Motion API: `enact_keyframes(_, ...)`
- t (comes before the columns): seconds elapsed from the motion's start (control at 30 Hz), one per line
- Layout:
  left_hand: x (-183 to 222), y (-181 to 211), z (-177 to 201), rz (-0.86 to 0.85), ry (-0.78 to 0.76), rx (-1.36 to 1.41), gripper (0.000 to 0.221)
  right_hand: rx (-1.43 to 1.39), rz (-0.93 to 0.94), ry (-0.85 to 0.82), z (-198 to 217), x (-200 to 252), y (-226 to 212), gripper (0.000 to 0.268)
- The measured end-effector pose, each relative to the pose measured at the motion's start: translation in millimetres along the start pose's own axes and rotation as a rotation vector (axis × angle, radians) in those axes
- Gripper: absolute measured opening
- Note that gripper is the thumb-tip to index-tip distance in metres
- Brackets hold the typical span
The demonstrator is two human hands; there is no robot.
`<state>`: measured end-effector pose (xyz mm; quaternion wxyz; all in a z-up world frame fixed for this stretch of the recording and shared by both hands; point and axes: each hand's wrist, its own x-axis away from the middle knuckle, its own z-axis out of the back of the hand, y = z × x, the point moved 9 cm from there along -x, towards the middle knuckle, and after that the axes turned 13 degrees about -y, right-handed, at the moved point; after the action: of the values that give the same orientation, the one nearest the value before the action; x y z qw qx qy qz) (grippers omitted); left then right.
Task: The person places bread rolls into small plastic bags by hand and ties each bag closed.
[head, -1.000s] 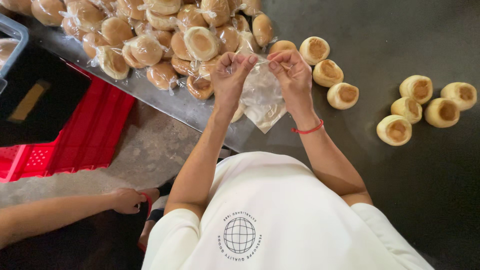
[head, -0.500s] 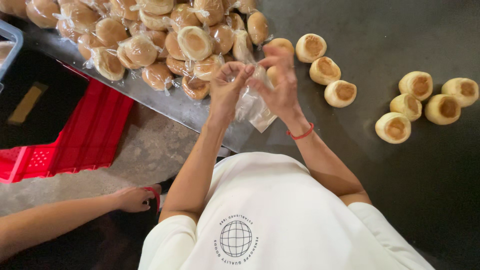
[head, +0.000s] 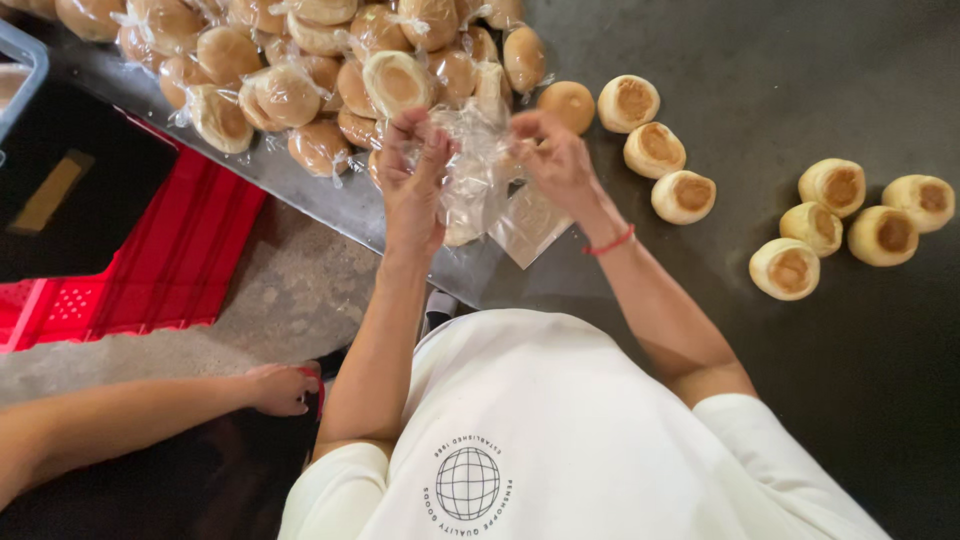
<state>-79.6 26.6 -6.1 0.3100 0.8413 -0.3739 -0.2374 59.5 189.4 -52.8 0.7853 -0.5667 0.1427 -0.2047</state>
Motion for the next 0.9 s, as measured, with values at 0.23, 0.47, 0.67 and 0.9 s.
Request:
enact_keyframes(0.23,23,66,-7,-0.217,-0.048,-0.702,0.025,1.045,0.012,0.019,21,16,78,0.083)
enact_keyframes(0.47,20,68,-30,-0.252,-0.092,-0.861,0.028,-0.688,-0.05,0.212,49,32,134,0.058)
enact_keyframes(0.67,-6,48,-43,-0.257,-0.185,-0.784,0.031,-0.799,0.159,0.092,42,46,1,0.063)
enact_keyframes(0.9,-7,35,-55,-0.375,-0.252,-1.191,0.027,-0.958,0.304,0.021,39,60,-77,0.051)
